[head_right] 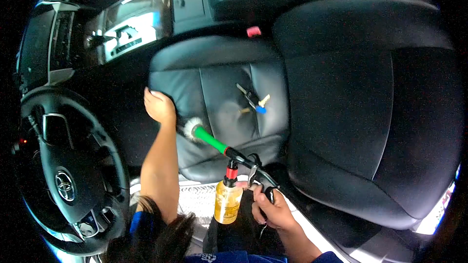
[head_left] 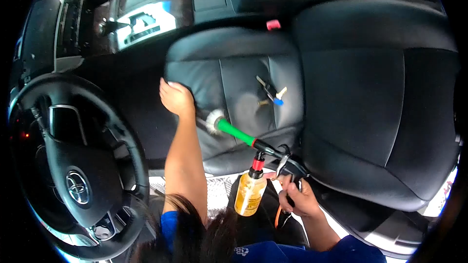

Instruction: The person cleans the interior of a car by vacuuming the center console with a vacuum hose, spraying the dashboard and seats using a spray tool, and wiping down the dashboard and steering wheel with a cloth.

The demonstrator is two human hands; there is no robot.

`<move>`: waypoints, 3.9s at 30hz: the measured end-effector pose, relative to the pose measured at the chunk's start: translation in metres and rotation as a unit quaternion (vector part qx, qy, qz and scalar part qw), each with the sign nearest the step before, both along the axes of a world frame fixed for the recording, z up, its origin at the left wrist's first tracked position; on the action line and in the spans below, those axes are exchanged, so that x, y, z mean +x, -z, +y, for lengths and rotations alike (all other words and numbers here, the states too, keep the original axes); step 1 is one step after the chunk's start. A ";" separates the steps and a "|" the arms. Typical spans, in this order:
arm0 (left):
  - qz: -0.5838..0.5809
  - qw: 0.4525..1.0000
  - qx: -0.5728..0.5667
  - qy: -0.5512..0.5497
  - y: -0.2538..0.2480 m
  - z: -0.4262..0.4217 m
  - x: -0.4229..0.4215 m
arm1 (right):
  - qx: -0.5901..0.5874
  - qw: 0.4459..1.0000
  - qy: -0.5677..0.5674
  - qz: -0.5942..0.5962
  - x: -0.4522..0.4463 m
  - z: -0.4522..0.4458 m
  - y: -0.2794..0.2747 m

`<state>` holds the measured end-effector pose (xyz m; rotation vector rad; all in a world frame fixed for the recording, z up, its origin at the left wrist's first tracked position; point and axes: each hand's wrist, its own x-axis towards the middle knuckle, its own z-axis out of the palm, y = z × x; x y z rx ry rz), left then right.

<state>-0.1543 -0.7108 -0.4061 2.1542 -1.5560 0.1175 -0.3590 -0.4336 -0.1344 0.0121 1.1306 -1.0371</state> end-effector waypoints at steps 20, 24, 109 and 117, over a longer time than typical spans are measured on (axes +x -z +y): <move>0.034 0.998 0.046 -0.008 -0.007 -0.002 -0.001 | -0.030 0.991 -0.087 0.094 -0.073 -0.201 0.226; 0.037 0.998 0.050 -0.005 -0.006 -0.001 0.000 | -0.086 0.643 -0.319 0.691 -0.034 -0.251 0.148; -0.447 0.835 0.104 0.304 -0.479 -0.428 0.299 | -0.103 0.476 -0.098 0.868 0.200 -0.276 0.329; -0.558 0.739 0.169 0.337 -0.474 -0.344 0.311 | -0.052 0.518 -0.149 0.841 0.205 -0.288 0.296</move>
